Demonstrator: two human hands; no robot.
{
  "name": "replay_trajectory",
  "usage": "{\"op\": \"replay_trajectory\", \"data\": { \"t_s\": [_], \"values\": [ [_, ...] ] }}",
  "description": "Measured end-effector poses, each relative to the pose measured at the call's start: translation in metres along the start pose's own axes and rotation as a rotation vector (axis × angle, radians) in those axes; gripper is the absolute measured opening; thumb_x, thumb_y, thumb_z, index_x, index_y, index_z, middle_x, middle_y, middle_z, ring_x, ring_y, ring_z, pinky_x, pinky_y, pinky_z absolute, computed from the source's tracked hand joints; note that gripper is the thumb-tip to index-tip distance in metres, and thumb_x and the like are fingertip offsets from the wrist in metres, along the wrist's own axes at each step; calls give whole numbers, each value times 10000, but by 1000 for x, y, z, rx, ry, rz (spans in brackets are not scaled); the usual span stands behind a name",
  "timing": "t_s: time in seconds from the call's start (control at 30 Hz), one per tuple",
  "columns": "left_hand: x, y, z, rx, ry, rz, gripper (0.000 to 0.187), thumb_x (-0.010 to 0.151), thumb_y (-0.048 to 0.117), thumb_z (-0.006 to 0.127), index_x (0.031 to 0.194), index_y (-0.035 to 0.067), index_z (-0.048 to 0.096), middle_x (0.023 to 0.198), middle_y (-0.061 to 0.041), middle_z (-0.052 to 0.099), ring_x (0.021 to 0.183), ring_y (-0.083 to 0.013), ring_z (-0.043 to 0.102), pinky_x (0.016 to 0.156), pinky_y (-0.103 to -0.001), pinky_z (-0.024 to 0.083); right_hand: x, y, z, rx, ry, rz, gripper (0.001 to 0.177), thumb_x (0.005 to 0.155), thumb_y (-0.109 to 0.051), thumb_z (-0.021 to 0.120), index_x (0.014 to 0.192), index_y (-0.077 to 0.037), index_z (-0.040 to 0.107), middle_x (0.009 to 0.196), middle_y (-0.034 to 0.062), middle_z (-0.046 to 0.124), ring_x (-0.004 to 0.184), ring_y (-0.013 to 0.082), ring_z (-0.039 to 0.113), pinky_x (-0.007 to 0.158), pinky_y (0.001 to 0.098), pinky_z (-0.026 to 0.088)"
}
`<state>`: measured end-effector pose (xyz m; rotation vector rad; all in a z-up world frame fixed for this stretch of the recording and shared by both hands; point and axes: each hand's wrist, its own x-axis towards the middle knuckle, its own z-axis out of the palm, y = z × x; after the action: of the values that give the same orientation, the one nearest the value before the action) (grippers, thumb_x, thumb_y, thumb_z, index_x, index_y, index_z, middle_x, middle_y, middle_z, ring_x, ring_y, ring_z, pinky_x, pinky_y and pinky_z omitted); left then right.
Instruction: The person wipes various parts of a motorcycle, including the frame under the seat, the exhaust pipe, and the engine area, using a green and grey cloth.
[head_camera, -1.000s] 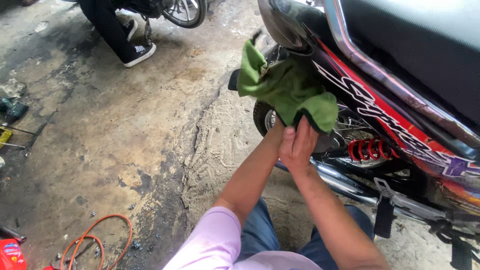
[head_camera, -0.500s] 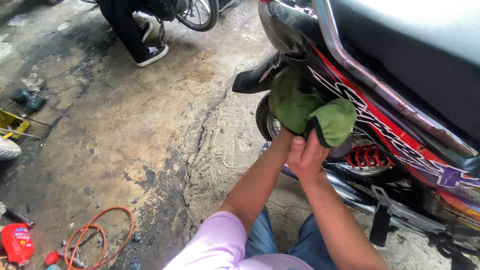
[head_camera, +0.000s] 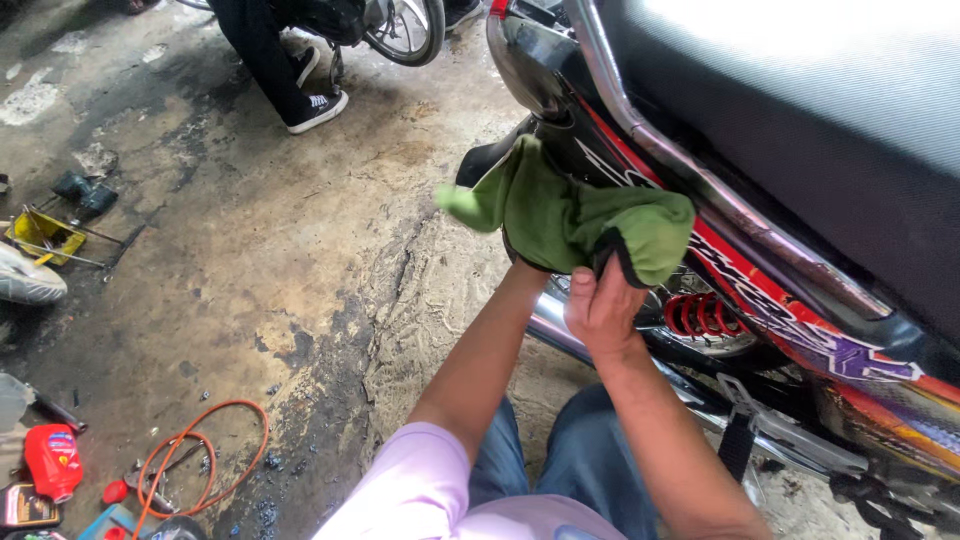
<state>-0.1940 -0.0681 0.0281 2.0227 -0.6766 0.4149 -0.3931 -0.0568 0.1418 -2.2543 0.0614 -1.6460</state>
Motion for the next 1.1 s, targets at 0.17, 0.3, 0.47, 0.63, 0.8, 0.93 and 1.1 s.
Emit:
{"op": "replay_trajectory", "data": {
  "t_s": [0.17, 0.3, 0.47, 0.63, 0.8, 0.93, 1.1],
  "values": [
    [-36, 5, 6, -64, -68, 21, 560, 883, 392, 667, 1351, 93, 600, 1326, -134, 655, 1277, -297, 596, 1103, -412, 460, -4, -7, 7, 54, -164, -30, 575, 1009, -276, 562, 1389, 152, 501, 1416, 368, 514, 1336, 571, 486, 1179, 615, 345],
    [-40, 13, 25, -88, -50, 224, 562, 880, 398, 669, 1346, 91, 603, 1325, -134, 655, 1278, -297, 595, 1106, -412, 457, -3, 2, 14, -13, -97, -45, 488, 1043, -262, 577, 1363, 105, 543, 1374, 319, 556, 1301, 534, 521, 1170, 594, 369],
    [-21, -40, -5, -142, -72, 131, 566, 876, 406, 673, 1340, 89, 607, 1324, -134, 656, 1280, -298, 594, 1109, -413, 454, -12, 7, 54, 14, -129, -35, 521, 1043, -260, 513, 1373, 142, 504, 1385, 355, 531, 1305, 552, 503, 1173, 610, 351],
    [30, -102, -45, -218, -59, -50, 570, 872, 414, 676, 1333, 86, 611, 1322, -134, 657, 1281, -299, 593, 1112, -413, 451, -18, -9, 95, 84, -222, 59, 534, 1058, -291, 497, 1394, 123, 517, 1395, 336, 539, 1309, 527, 520, 1157, 556, 387],
    [98, -127, -69, -341, -263, -39, 574, 868, 422, 680, 1327, 84, 615, 1321, -134, 657, 1283, -300, 591, 1116, -414, 448, -14, -42, 90, 184, -264, 21, 529, 1068, -307, 438, 1411, 91, 505, 1443, 310, 515, 1376, 516, 492, 1206, 562, 356],
    [148, -99, -62, -417, -473, 101, 577, 865, 428, 683, 1322, 82, 618, 1319, -134, 658, 1284, -301, 590, 1118, -414, 446, 0, -56, 85, 163, -245, -13, 500, 1062, -267, 415, 1414, 78, 501, 1454, 302, 507, 1395, 507, 470, 1233, 573, 313],
    [203, -48, -37, -466, -621, 222, 581, 862, 436, 686, 1316, 79, 622, 1318, -134, 659, 1285, -302, 589, 1122, -415, 443, 0, -57, 95, 15, -227, 25, 549, 1057, -218, 403, 1480, 131, 399, 1507, 348, 433, 1415, 550, 427, 1243, 575, 284]
  ]
}}
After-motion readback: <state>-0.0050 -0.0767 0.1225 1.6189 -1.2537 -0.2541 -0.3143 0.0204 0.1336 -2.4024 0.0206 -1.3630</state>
